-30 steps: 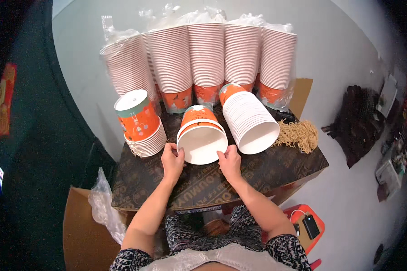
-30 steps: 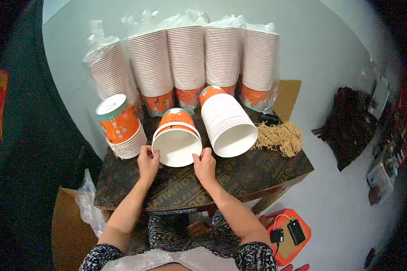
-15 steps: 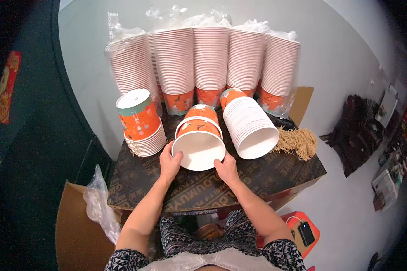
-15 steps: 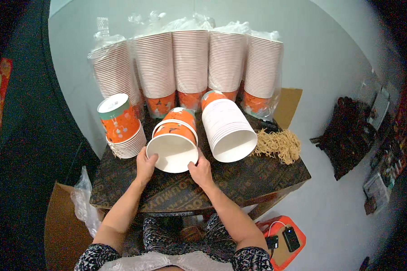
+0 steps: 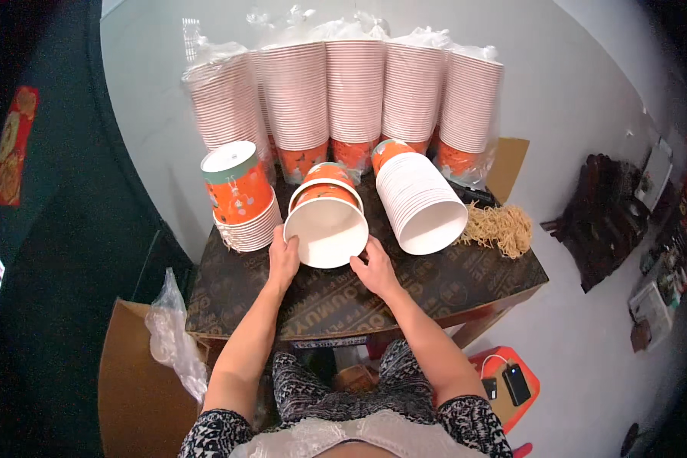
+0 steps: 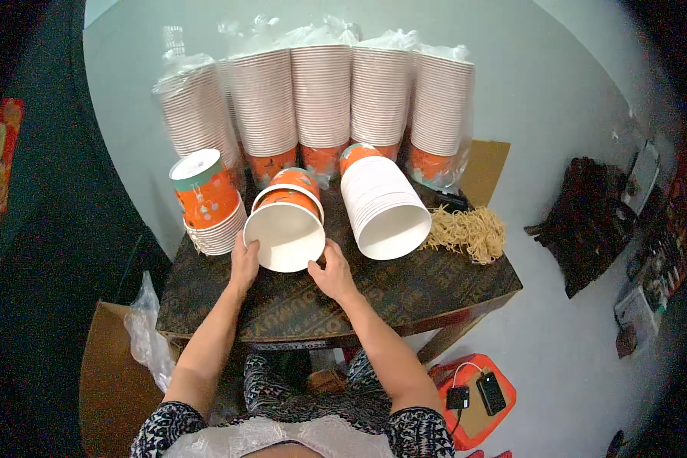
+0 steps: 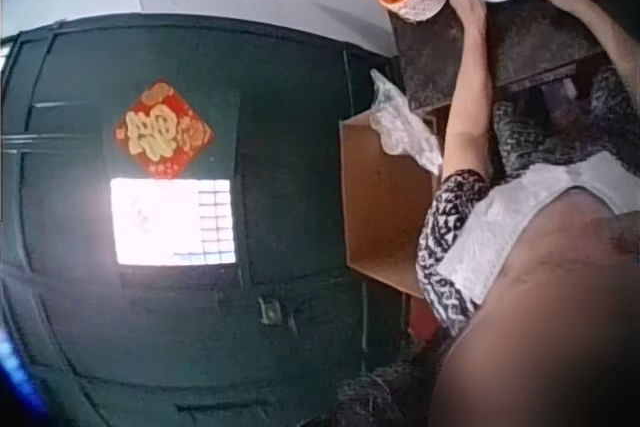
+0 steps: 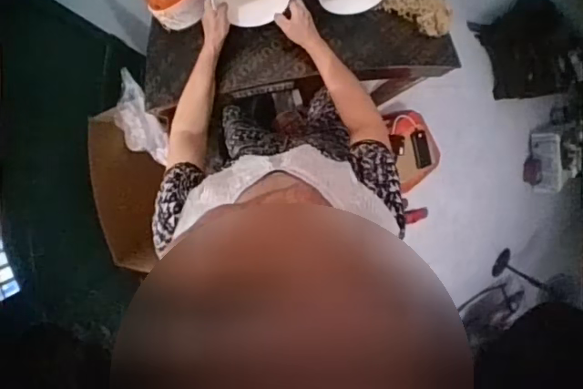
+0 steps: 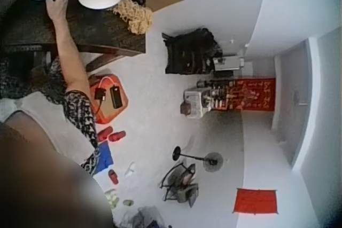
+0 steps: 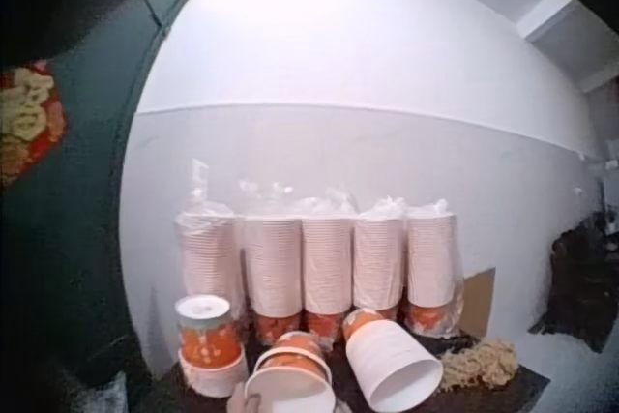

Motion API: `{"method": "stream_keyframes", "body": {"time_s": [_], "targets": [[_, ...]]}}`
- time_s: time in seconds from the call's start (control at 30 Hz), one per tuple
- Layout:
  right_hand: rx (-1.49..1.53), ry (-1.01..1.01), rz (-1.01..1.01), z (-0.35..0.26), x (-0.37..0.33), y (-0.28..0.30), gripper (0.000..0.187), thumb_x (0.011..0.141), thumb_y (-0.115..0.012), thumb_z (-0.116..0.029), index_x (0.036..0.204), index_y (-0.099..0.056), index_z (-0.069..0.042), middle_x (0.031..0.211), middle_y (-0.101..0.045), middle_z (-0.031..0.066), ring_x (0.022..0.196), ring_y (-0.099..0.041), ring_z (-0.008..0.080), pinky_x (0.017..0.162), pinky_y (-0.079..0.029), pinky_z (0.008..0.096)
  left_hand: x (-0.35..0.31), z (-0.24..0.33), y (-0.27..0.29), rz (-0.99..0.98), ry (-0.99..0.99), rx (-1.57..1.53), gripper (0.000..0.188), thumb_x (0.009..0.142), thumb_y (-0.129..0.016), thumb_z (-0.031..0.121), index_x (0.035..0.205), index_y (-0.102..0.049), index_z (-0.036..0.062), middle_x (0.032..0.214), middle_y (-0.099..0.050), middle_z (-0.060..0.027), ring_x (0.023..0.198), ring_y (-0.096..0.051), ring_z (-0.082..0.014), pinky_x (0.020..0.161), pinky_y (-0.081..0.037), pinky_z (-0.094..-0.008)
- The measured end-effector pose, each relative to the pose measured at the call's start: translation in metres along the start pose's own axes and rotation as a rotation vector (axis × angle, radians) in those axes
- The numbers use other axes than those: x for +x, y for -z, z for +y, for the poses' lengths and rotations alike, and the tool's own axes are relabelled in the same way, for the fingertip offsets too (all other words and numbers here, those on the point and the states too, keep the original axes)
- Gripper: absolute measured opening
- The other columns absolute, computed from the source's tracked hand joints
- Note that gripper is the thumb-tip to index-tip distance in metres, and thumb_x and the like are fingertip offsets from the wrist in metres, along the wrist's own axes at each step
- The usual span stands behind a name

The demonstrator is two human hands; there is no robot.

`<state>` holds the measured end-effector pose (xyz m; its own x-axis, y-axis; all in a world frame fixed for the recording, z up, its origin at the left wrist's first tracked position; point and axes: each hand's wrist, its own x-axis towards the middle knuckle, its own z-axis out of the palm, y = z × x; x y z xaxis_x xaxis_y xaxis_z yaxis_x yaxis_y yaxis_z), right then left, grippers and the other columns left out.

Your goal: Secure paper cups with rubber bands.

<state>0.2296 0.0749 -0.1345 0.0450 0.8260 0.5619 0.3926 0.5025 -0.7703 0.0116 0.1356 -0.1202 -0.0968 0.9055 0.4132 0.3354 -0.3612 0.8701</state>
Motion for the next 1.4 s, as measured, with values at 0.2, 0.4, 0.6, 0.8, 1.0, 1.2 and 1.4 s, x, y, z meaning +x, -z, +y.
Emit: {"method": "stream_keyframes", "body": {"time_s": [0.2, 0.4, 0.6, 0.8, 1.0, 1.2, 1.4], "targets": [[0.036, 0.124, 0.109, -0.001, -0.005, -0.001, 0.024, 0.089, -0.064, -0.017, 0.096, -0.057, 0.005, 0.115, -0.057, 0.0213, 0.086, -0.063, 0.03, 0.071, -0.053, 0.0365, 0.002, 0.039, 0.023, -0.093, 0.01, -0.263, 0.058, 0.077, -0.04, 0.0, 0.135, -0.046, -0.0004, 0.114, -0.062, -0.0197, 0.095, -0.066, -0.0298, 0.079, -0.055, -0.0372], [0.052, 0.168, 0.093, -0.036, -0.019, 0.019, 0.02, 0.092, -0.061, -0.016, 0.095, -0.059, 0.004, 0.117, -0.058, 0.0222, 0.077, -0.063, 0.0266, 0.065, -0.053, 0.0328, -0.027, 0.1, 0.076, -0.283, 0.381, -0.415, 0.047, 0.077, -0.037, 0.003, 0.12, -0.048, -0.0132, 0.071, -0.065, -0.0206, 0.046, -0.063, -0.0263, 0.033, -0.051, -0.032], [0.191, 0.028, 0.021, -0.065, -0.039, 0.056, 0.016, 0.094, -0.055, -0.007, 0.092, -0.062, 0.007, 0.097, -0.066, 0.0157, 0.072, -0.066, 0.0162, 0.063, -0.051, 0.0275, -0.038, 0.105, 0.093, -0.279, 0.534, -0.422, 0.041, 0.082, -0.041, 0.008, 0.114, -0.048, -0.0166, 0.077, -0.064, -0.0246, 0.048, -0.065, -0.029, 0.036, -0.054, -0.0332], [0.19, -0.052, 0.018, -0.07, -0.05, 0.078, 0.018, 0.096, -0.053, -0.005, 0.093, -0.065, 0.007, 0.086, -0.067, 0.0102, 0.069, -0.066, 0.0132, 0.059, -0.053, 0.0256, -0.048, 0.104, 0.088, -0.242, 0.499, -0.369, 0.043, 0.096, -0.044, 0.026, 0.112, -0.05, -0.0136, 0.076, -0.065, -0.022, 0.049, -0.065, -0.0276, 0.037, -0.054, -0.0342], [0.146, -0.045, 0.239, -0.072, -0.06, 0.129, 0.021, 0.096, -0.048, -0.002, 0.089, -0.066, 0.006, 0.088, -0.068, 0.0094, 0.068, -0.064, 0.0118, 0.059, -0.05, 0.0231, -0.073, 0.096, 0.081, -0.039, 0.382, -0.367, 0.042, 0.101, -0.042, 0.035, 0.12, -0.054, -0.0007, 0.076, -0.065, -0.0129, 0.048, -0.062, -0.0186, 0.037, -0.047, -0.0255], [0.2, -0.177, 0.662, -0.025, -0.071, 0.214, 0.02, 0.101, -0.049, -0.016, 0.096, -0.061, 0.0, 0.089, -0.067, 0.0079, 0.062, -0.062, 0.0112, 0.053, -0.048, 0.0229, -0.114, 0.061, 0.076, 0.118, 0.216, -0.197, 0.031, 0.101, -0.047, 0.025, 0.115, -0.057, -0.0017, 0.072, -0.06, -0.0045, 0.048, -0.056, -0.0104, 0.039, -0.04, -0.023], [0.176, -0.301, 0.837, 0.012, -0.089, 0.273, 0.019, 0.1, -0.05, -0.016, 0.096, -0.061, -0.001, 0.084, -0.067, 0.0079, 0.057, -0.06, 0.0101, 0.047, -0.046, 0.0227, -0.131, 0.019, 0.063, 0.07, 0.225, -0.257, 0.022, 0.101, -0.049, 0.015, 0.109, -0.057, -0.0032, 0.087, -0.062, -0.0063, 0.051, -0.052, -0.0074, 0.047, -0.044, -0.0226]]}}
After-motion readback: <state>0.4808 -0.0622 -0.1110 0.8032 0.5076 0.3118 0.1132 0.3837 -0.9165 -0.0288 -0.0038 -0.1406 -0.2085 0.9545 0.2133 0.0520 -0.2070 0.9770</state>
